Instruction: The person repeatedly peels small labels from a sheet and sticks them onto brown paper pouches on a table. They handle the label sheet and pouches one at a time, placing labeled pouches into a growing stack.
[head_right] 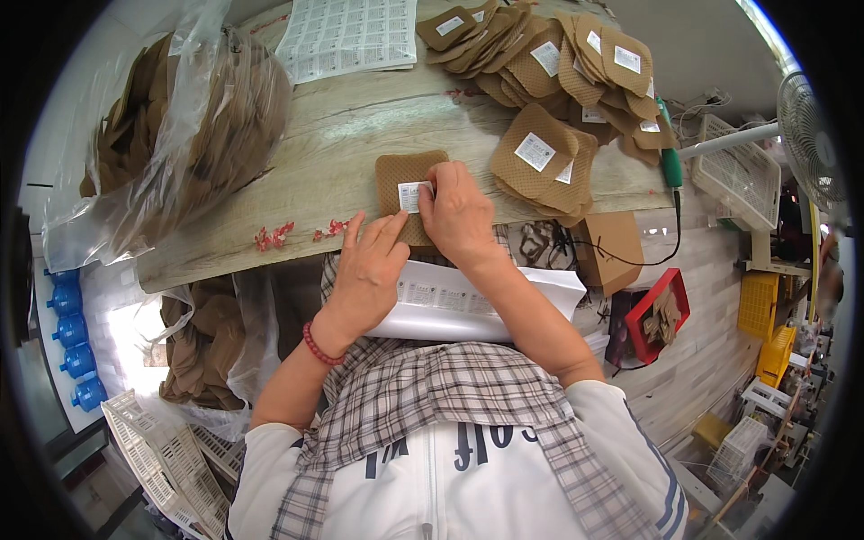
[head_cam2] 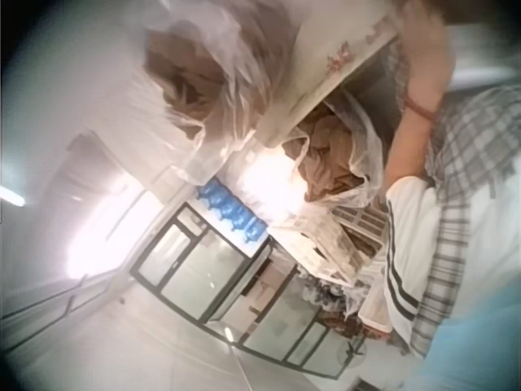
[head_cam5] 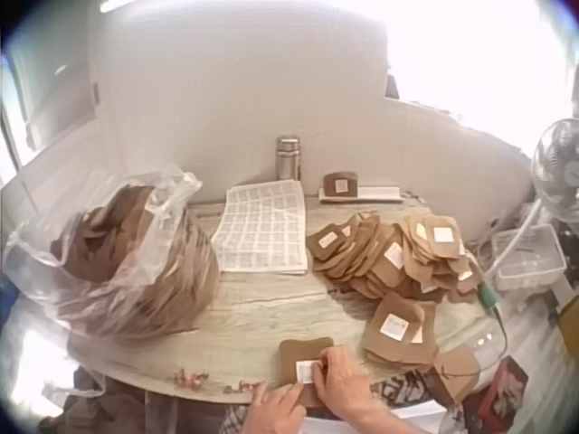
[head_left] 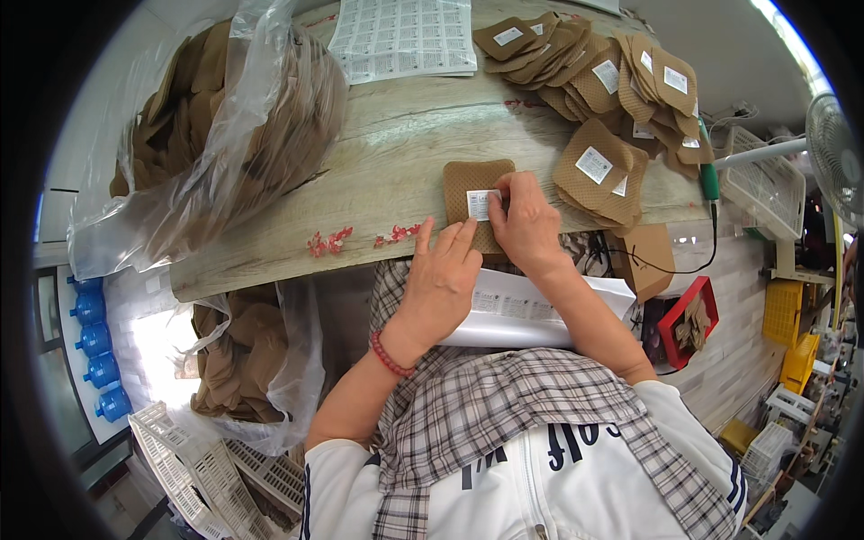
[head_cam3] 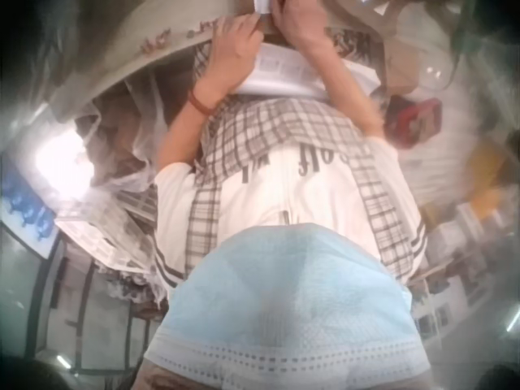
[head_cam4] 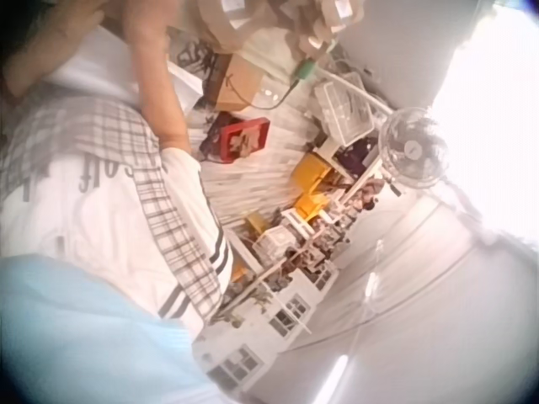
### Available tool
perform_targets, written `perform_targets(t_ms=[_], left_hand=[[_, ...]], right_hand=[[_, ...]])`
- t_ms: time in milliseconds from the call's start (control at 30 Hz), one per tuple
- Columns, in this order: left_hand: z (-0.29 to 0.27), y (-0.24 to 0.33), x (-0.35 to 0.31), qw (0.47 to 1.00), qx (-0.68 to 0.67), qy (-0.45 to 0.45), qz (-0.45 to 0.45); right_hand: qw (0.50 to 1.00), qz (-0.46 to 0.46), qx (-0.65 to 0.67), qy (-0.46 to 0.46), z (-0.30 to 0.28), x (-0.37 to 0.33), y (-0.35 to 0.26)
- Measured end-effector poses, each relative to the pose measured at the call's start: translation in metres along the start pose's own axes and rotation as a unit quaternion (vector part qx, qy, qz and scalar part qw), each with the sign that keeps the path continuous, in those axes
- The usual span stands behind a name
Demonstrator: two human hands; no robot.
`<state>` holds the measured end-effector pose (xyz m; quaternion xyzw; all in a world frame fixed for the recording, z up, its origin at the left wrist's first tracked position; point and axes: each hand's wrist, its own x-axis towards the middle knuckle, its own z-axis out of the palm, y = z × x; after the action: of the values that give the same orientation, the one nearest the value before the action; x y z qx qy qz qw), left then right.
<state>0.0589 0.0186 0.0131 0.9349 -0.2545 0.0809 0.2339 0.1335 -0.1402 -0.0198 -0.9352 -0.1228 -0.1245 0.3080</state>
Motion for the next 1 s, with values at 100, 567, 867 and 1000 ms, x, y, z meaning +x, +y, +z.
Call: perform_targets(t_ms=[100, 567, 867, 1000], left_hand=[[0.003, 0.001, -0.001, 1.000, -0.001, 0.003, 0.000], [0.005, 0.005, -0.005, 1.000, 0.015, 0.013, 0.010], [0.013, 0.003, -0.009, 1.000, 0.005, 0.006, 0.007], [0.022, -0.001, -0.010, 1.000, 0.012, 0.007, 0.003]], right_hand=[[0.995, 0.034, 0.007, 0.096, -0.002, 0.002, 0.001], [0.977, -0.126, 0.014, 0.172, -0.002, 0.006, 0.013], [0.996, 0.006, 0.087, 0.038, -0.010, 0.010, 0.010], [0.990, 0.015, 0.134, 0.047, -0.011, 0.020, 0.021]])
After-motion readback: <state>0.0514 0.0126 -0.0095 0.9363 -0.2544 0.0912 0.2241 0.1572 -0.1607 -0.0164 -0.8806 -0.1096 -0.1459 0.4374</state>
